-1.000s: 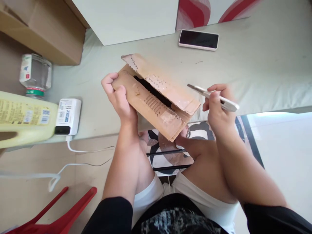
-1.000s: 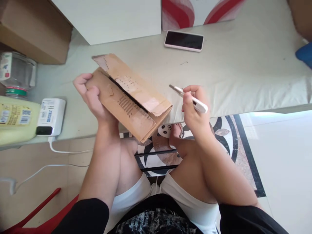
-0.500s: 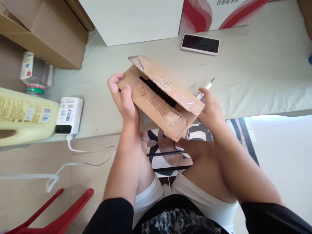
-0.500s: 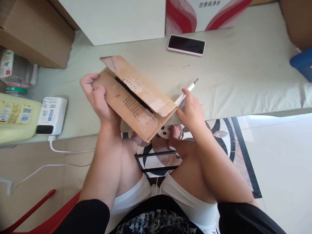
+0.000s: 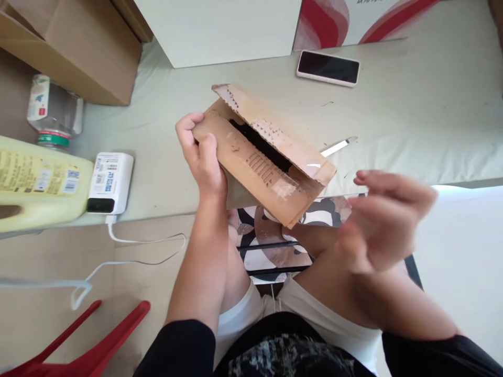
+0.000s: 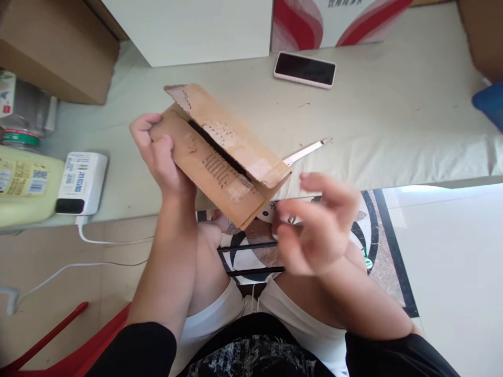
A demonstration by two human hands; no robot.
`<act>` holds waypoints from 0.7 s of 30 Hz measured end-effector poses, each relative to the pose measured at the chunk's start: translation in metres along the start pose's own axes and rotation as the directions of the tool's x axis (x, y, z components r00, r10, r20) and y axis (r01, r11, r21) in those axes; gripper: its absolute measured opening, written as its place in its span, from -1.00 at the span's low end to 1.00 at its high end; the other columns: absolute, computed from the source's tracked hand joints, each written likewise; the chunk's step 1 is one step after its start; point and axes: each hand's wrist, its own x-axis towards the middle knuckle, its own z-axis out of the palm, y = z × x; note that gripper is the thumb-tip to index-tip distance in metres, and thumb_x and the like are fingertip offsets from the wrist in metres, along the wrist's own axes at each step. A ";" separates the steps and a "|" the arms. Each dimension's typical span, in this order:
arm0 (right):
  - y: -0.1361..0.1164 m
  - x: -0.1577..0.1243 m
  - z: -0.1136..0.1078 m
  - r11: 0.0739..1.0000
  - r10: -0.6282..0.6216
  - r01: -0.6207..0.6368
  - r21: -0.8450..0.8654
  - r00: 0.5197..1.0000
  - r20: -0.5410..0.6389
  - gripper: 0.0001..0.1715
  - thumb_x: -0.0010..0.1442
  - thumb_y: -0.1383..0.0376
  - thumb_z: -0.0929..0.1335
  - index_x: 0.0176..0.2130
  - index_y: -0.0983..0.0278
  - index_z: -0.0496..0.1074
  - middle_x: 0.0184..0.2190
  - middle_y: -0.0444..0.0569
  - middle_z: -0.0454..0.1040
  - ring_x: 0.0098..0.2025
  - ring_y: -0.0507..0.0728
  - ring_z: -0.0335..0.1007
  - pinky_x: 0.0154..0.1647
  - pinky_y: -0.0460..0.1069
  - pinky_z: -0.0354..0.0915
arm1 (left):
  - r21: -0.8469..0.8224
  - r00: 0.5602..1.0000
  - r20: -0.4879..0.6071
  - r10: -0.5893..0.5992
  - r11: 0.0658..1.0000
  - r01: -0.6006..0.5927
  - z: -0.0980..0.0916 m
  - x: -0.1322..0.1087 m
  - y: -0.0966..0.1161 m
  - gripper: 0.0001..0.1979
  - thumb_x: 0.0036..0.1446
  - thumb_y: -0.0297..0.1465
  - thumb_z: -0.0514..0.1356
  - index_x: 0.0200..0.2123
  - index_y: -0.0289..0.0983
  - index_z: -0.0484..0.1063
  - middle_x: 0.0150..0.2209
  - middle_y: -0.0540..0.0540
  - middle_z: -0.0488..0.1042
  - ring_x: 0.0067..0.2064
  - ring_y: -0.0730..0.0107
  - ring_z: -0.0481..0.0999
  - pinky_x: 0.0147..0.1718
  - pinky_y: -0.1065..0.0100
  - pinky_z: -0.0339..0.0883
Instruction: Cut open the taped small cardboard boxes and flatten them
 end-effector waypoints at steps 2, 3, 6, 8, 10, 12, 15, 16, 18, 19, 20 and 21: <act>-0.013 -0.001 0.004 0.992 -0.113 0.115 -0.058 0.993 0.034 -0.58 0.28 0.11 0.26 0.10 0.02 0.44 0.08 0.04 0.26 0.14 0.35 0.31 0.28 0.36 0.29 | 0.002 1.000 0.003 0.001 1.000 -0.001 0.001 0.000 0.000 -0.56 0.16 0.06 0.23 -0.08 -0.09 0.27 -0.15 -0.09 0.32 -0.03 0.12 0.44 -0.05 0.10 0.35; -0.016 -0.001 0.007 0.992 -0.089 0.098 -0.082 0.991 0.100 -0.55 0.28 0.08 0.27 0.12 0.03 0.44 0.15 0.05 0.23 0.21 0.40 0.26 0.33 0.40 0.23 | 0.000 1.000 0.002 0.012 1.000 -0.012 0.001 0.000 0.001 -0.58 0.17 0.04 0.22 -0.08 -0.09 0.27 -0.15 -0.09 0.33 -0.04 0.13 0.43 -0.06 0.11 0.34; -0.014 0.000 0.015 0.992 0.059 -0.031 -0.123 0.972 0.229 -0.47 0.27 0.05 0.30 0.20 0.01 0.40 0.33 0.04 0.08 0.38 0.53 0.06 0.38 0.48 0.09 | -0.021 0.999 0.010 0.054 0.998 -0.054 0.002 0.000 0.000 -0.68 0.19 -0.10 0.24 -0.10 -0.12 0.29 -0.17 -0.09 0.36 -0.13 0.21 0.40 -0.12 0.17 0.30; -0.010 0.001 0.017 0.991 0.090 -0.063 -0.115 0.964 0.248 -0.49 0.28 0.06 0.30 0.20 -0.01 0.41 0.36 0.02 0.05 0.41 0.54 0.03 0.38 0.47 0.09 | -0.055 0.996 0.010 0.089 0.995 -0.088 0.002 0.000 -0.001 -0.74 0.19 -0.21 0.23 -0.09 -0.14 0.31 -0.19 -0.08 0.38 -0.18 0.27 0.38 -0.17 0.21 0.28; -0.008 0.002 0.017 0.991 0.089 -0.059 -0.121 0.963 0.256 -0.50 0.29 0.05 0.29 0.19 0.00 0.43 0.37 0.02 0.07 0.40 0.53 0.05 0.39 0.47 0.09 | -0.089 0.994 0.008 0.107 0.990 -0.106 0.002 -0.001 -0.001 -0.74 0.17 -0.26 0.22 -0.08 -0.16 0.33 -0.19 -0.08 0.39 -0.20 0.29 0.37 -0.20 0.23 0.26; -0.009 0.002 0.018 0.989 0.087 -0.051 -0.142 0.961 0.262 -0.47 0.29 0.03 0.28 0.20 0.01 0.41 0.36 0.03 0.10 0.41 0.54 0.05 0.39 0.48 0.09 | -0.087 0.995 0.003 0.103 0.991 -0.102 0.001 -0.001 -0.002 -0.72 0.15 -0.24 0.22 -0.08 -0.17 0.35 -0.18 -0.08 0.39 -0.19 0.28 0.38 -0.19 0.22 0.27; -0.012 0.004 0.021 0.984 0.105 -0.060 -0.167 0.956 0.275 -0.44 0.27 0.02 0.28 0.21 0.02 0.41 0.36 0.04 0.13 0.42 0.54 0.03 0.39 0.47 0.10 | -0.042 0.997 -0.003 0.083 0.996 -0.083 0.001 0.000 -0.003 -0.68 0.14 -0.15 0.25 -0.10 -0.13 0.35 -0.19 -0.09 0.39 -0.16 0.21 0.42 -0.17 0.16 0.29; -0.012 0.005 0.022 0.984 0.107 -0.063 -0.164 0.956 0.272 -0.45 0.27 0.03 0.28 0.21 0.03 0.42 0.36 0.04 0.13 0.43 0.54 0.03 0.40 0.47 0.09 | -0.028 0.997 0.000 0.076 0.997 -0.076 0.001 0.001 -0.003 -0.68 0.14 -0.12 0.25 -0.10 -0.12 0.34 -0.20 -0.09 0.39 -0.15 0.19 0.43 -0.16 0.13 0.29; -0.013 0.006 0.024 0.988 0.098 -0.063 -0.140 0.961 0.260 -0.48 0.29 0.06 0.28 0.19 0.06 0.44 0.37 0.05 0.14 0.43 0.52 0.03 0.42 0.47 0.07 | -0.013 0.998 0.013 0.066 0.998 -0.066 0.000 0.001 -0.003 -0.69 0.16 -0.10 0.24 -0.11 -0.09 0.33 -0.22 -0.09 0.38 -0.14 0.16 0.45 -0.16 0.09 0.27; -0.012 0.006 0.025 0.990 0.094 -0.063 -0.125 0.962 0.256 -0.49 0.30 0.07 0.28 0.18 0.07 0.45 0.37 0.05 0.13 0.44 0.52 0.02 0.43 0.47 0.06 | -0.015 0.998 0.022 0.066 0.998 -0.066 0.000 0.001 -0.003 -0.69 0.17 -0.10 0.24 -0.11 -0.09 0.33 -0.22 -0.08 0.37 -0.14 0.16 0.45 -0.16 0.08 0.26; -0.012 0.007 0.025 0.992 0.091 -0.065 -0.110 0.963 0.254 -0.50 0.30 0.09 0.28 0.18 0.08 0.46 0.37 0.05 0.13 0.45 0.51 0.01 0.44 0.47 0.04 | -0.026 0.997 0.025 0.073 0.997 -0.072 0.000 0.001 -0.003 -0.70 0.17 -0.11 0.24 -0.11 -0.09 0.33 -0.22 -0.08 0.38 -0.14 0.17 0.45 -0.16 0.08 0.26; -0.011 0.007 0.025 0.993 0.090 -0.068 -0.094 0.963 0.253 -0.51 0.31 0.10 0.28 0.17 0.08 0.46 0.38 0.05 0.13 0.45 0.50 0.01 0.44 0.46 0.04 | -0.044 0.996 0.028 0.082 0.996 -0.080 0.000 0.001 -0.003 -0.69 0.16 -0.12 0.25 -0.10 -0.10 0.34 -0.22 -0.07 0.38 -0.16 0.19 0.44 -0.17 0.10 0.25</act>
